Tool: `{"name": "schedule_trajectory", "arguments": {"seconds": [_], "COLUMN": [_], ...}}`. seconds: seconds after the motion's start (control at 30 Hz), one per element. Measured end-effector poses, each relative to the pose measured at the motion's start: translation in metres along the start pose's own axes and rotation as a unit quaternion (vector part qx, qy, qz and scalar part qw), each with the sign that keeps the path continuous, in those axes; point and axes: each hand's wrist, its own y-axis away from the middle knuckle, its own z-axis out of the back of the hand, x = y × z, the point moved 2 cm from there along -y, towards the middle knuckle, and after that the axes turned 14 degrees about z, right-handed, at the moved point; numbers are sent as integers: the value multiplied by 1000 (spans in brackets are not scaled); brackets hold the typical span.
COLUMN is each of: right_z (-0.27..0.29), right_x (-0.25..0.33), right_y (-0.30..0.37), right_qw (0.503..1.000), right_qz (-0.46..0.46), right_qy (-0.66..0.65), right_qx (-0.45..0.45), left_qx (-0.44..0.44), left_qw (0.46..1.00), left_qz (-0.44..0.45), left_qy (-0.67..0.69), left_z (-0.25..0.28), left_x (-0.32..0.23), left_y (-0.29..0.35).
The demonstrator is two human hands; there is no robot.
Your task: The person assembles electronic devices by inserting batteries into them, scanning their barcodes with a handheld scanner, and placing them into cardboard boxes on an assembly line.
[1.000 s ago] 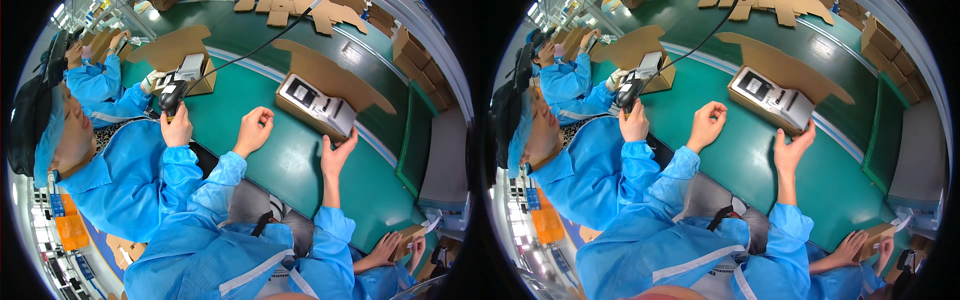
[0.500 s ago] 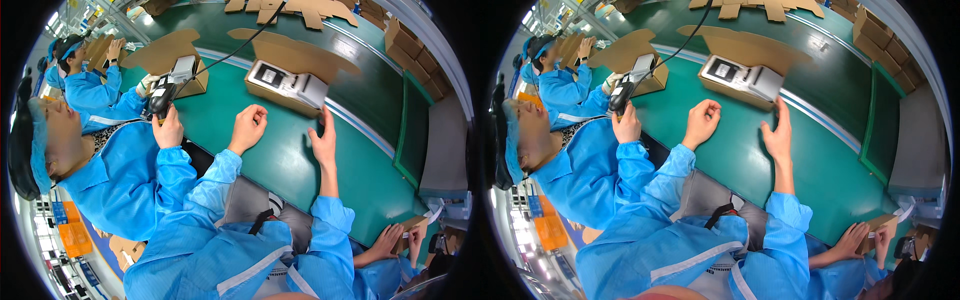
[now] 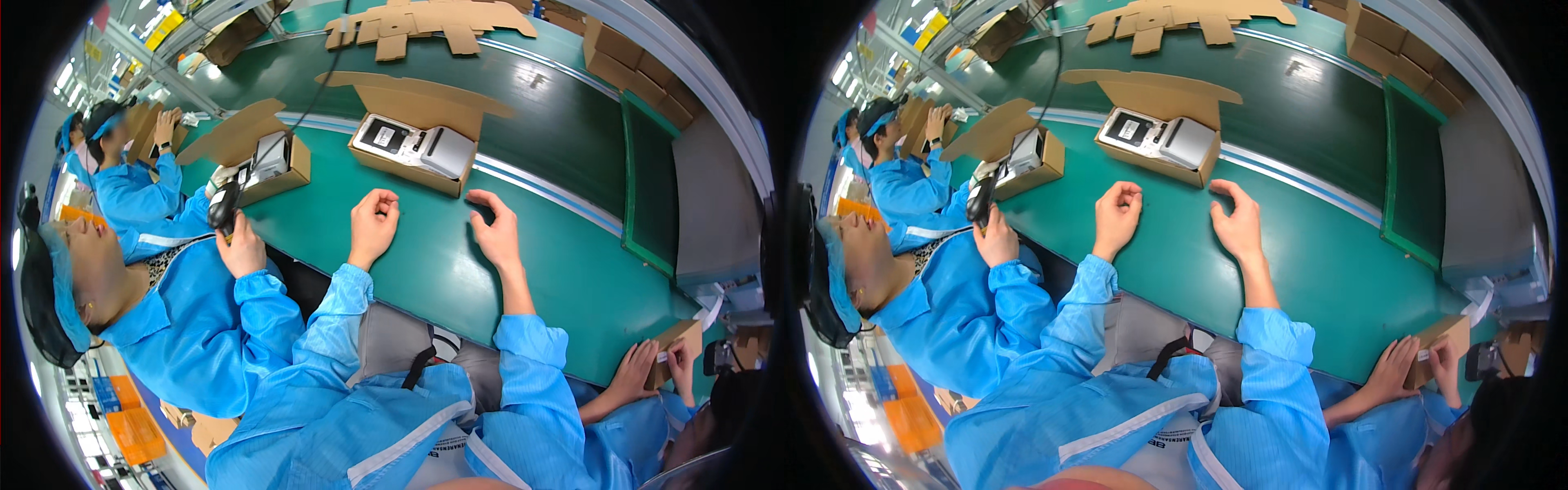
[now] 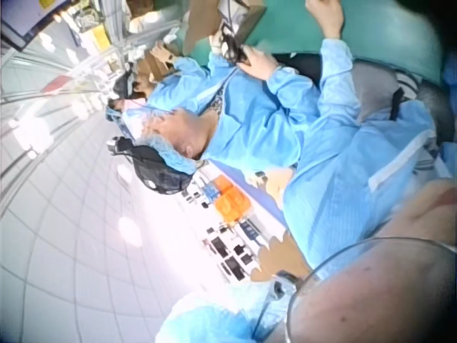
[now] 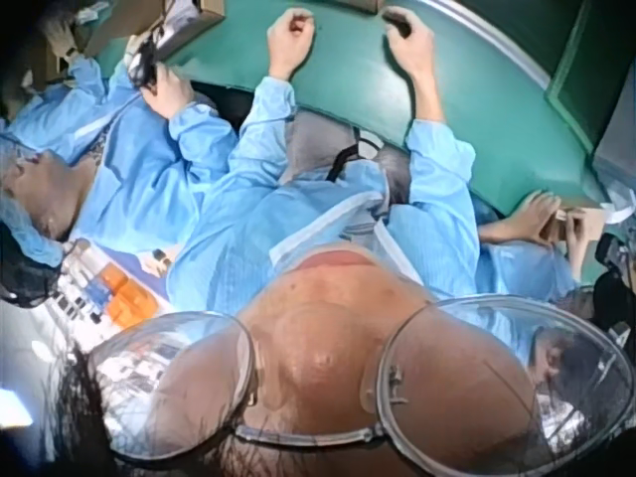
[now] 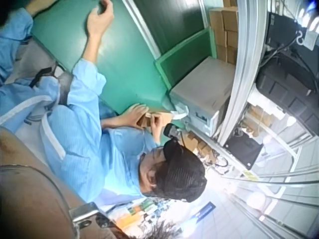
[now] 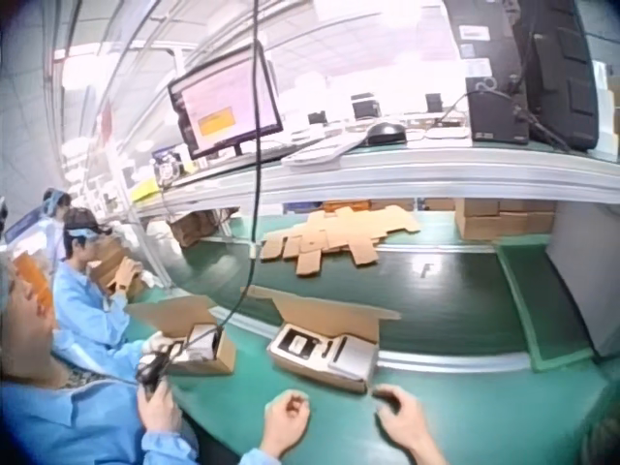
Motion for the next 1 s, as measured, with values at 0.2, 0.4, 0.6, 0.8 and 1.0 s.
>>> {"name": "schedule_trajectory", "arguments": {"seconds": [0.2, 0.4, 0.6, 0.8, 1.0], "right_z": [1, 3, 3, 3, 1], "right_x": [3, -2, 1, 1, -5], "right_y": [-3, 3, 0, 2, 3], "right_qw": [1000, 1000, 1000, 999, 1000], "right_qz": [-3, -21, -19, -44, -14], "right_qy": [-9, -7, 0, 0, -1], "right_qx": [-6, -3, -6, 7, -14], "left_qx": [44, 27, 23, 24, 26], "left_qw": [998, 1000, 999, 999, 998], "left_qz": [37, 7, 31, 18, 34], "left_qy": [17, -10, 26, 31, 41], "left_z": [1, -5, -3, -4, -4], "left_x": [9, 6, 8, 13, 12], "left_y": [-3, 2, 0, -1, 0]}}
